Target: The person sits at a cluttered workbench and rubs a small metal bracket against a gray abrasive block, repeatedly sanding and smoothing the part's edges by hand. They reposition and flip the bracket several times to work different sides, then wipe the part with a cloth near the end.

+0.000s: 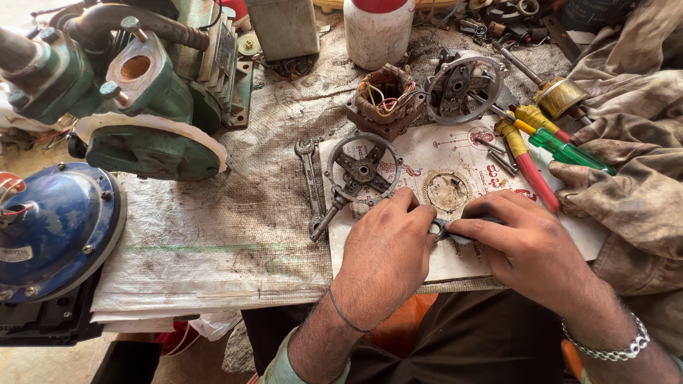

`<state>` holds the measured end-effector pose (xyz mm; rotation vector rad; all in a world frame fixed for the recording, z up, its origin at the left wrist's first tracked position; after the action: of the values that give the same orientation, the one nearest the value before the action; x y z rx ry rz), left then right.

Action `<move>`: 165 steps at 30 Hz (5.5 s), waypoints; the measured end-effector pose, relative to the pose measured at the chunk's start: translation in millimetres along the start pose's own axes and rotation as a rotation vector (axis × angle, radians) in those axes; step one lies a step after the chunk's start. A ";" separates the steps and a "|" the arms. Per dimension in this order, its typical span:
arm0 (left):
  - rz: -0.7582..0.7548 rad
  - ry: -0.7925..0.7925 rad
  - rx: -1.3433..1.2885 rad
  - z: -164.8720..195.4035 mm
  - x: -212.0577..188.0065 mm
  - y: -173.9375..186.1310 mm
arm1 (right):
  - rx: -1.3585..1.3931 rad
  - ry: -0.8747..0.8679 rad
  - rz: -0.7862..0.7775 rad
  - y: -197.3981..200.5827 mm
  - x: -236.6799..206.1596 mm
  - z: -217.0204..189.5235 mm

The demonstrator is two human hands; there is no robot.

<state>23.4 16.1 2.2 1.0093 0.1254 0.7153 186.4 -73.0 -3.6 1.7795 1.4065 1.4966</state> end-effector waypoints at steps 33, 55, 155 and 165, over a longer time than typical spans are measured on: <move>0.056 0.071 0.113 7.8 -8.6 -1.4 | -0.095 -0.013 0.008 -0.9 0.7 -0.2; 0.148 -0.049 0.049 20.3 -12.1 -1.0 | -0.031 0.005 0.021 5.8 2.4 -8.0; -0.043 0.054 0.042 1.9 -6.8 17.8 | -0.028 0.036 -0.018 0.8 6.3 -20.2; -0.033 0.040 0.035 2.6 -6.3 16.8 | 0.012 0.064 -0.074 -0.5 5.7 -17.6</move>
<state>11.4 15.9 15.7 1.0241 0.1889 0.7051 169.8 -72.7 4.5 1.6810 1.4982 1.5221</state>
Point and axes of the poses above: each hand's wrist, its own x-axis towards the middle knuckle, its own y-axis out of the back of the hand, z = x × y, the point moved 3 cm from there along x, towards the middle knuckle, and after that the axes turned 2 degrees about z, right-handed, at the moved point
